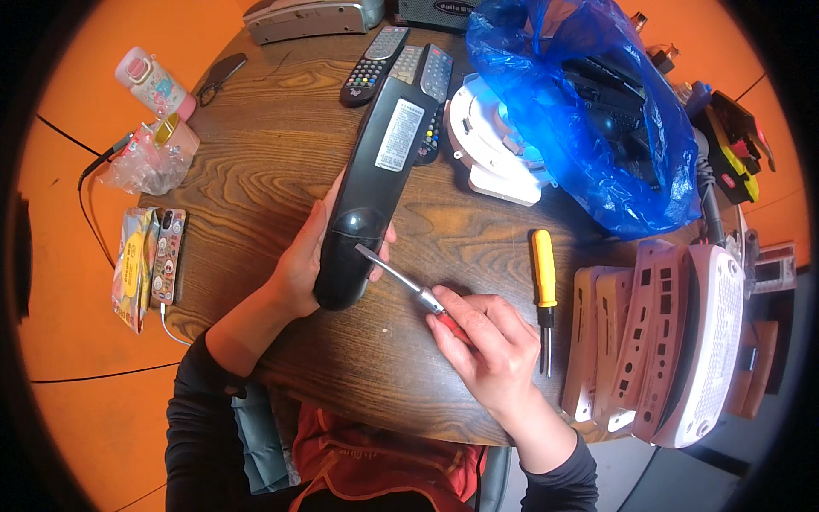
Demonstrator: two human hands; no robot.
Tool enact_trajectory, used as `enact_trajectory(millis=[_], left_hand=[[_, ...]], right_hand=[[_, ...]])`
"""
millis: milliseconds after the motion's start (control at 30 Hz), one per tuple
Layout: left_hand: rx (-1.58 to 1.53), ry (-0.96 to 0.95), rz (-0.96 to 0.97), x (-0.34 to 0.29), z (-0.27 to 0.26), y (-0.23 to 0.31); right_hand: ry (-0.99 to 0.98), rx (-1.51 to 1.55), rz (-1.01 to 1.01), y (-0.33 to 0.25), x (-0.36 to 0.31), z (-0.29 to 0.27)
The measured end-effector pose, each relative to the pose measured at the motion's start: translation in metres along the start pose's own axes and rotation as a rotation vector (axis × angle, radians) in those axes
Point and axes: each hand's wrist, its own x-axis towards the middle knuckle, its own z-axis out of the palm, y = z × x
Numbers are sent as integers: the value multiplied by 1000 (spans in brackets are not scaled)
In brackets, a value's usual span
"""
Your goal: The person uses a screwdriver to pry open the casing of a black remote control, removes the battery cover, and reassembles it. They repeat this process with a second remote control, handling each one individually on a cluttered wooden table.
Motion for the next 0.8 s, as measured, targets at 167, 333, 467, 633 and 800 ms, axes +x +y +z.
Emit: enact_trajectory(millis=[167, 333, 467, 633, 800], left_hand=[[49, -1, -35, -1, 2, 3], [157, 5, -54, -4, 7, 6], [428, 17, -30, -5, 10, 8], [463, 54, -60, -8, 16, 8], [76, 108, -42, -8, 16, 7]], right_hand=[[-22, -3, 10, 0, 2, -2], [-117, 5, 79, -6, 6, -14], [-251, 16, 220, -16, 6, -23], [-294, 290, 418, -11, 8, -23], [-266, 519, 527, -6, 5, -18]])
